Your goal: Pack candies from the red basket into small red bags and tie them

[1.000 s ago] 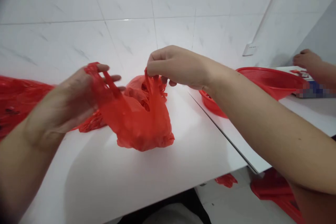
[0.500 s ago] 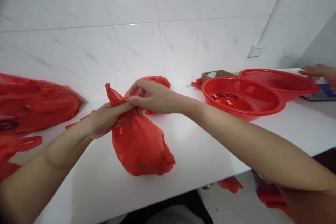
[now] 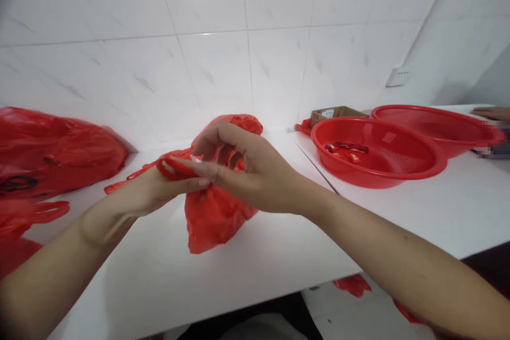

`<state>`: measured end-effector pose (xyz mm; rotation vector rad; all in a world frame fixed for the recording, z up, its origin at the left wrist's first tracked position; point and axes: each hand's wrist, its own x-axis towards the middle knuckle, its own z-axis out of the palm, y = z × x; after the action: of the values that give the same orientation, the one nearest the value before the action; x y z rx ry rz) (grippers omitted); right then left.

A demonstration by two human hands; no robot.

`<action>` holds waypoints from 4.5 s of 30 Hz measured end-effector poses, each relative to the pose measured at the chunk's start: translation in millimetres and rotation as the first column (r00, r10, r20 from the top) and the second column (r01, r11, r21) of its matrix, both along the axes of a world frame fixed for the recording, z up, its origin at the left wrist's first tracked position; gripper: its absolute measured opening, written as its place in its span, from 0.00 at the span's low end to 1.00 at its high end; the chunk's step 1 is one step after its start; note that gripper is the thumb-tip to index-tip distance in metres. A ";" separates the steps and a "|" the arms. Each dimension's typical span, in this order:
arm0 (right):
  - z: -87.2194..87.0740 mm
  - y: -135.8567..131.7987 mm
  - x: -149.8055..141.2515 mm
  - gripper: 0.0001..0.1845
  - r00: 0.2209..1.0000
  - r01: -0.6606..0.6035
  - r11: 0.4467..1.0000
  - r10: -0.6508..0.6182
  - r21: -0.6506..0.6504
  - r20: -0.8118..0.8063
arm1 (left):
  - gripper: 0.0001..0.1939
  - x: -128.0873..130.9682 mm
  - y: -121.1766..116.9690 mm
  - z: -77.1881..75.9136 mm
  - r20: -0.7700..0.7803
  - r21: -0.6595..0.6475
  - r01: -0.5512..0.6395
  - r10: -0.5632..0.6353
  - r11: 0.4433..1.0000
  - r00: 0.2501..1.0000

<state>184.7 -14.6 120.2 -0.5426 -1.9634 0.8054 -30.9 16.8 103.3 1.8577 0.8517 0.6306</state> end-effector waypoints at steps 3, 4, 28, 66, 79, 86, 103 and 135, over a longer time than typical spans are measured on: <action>-20.8 14.6 -6.6 0.09 0.983 0.182 0.980 -0.180 -0.080 0.034 | 0.06 4.4 -3.8 -3.5 -0.152 0.161 -0.035 0.060 0.986 0.987; -29.4 20.8 -8.7 0.11 0.981 0.191 0.969 -0.181 -0.155 0.073 | 0.06 6.7 -5.0 -6.0 -0.182 0.213 -0.047 0.087 0.976 0.979; -73.3 41.0 3.1 0.10 0.811 0.354 0.515 -0.585 0.781 0.019 | 0.18 25.3 -11.9 -56.1 0.046 0.482 -0.244 0.254 0.842 0.966; -189.5 94.8 9.0 0.08 0.467 0.554 0.810 -0.495 0.193 0.733 | 0.03 7.5 73.4 -151.3 -0.459 0.481 -0.334 0.558 0.811 0.691; -188.6 97.0 20.2 0.16 0.604 0.589 0.808 -0.461 0.025 0.650 | 0.16 0.5 71.7 -152.7 -0.399 0.381 -0.406 0.544 0.831 0.738; -181.2 96.4 29.7 0.13 0.694 0.560 0.824 -0.409 -0.087 0.593 | 0.23 -11.1 72.5 -161.7 -0.439 0.362 -0.471 0.593 0.804 0.675; -202.0 113.4 19.6 0.11 0.442 0.683 0.724 -0.514 0.095 0.735 | 0.24 -0.5 87.6 -169.4 -0.676 0.505 -0.367 0.623 0.781 0.395; -198.9 109.8 20.2 0.10 0.443 0.710 0.703 -0.487 0.037 0.753 | 0.18 0.3 78.1 -183.6 -0.643 0.645 -0.231 0.680 0.729 0.352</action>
<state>204.9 95.2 -78.6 -1.8915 -2.0559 0.3970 -30.6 94.9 -80.3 2.3793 2.1686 0.1577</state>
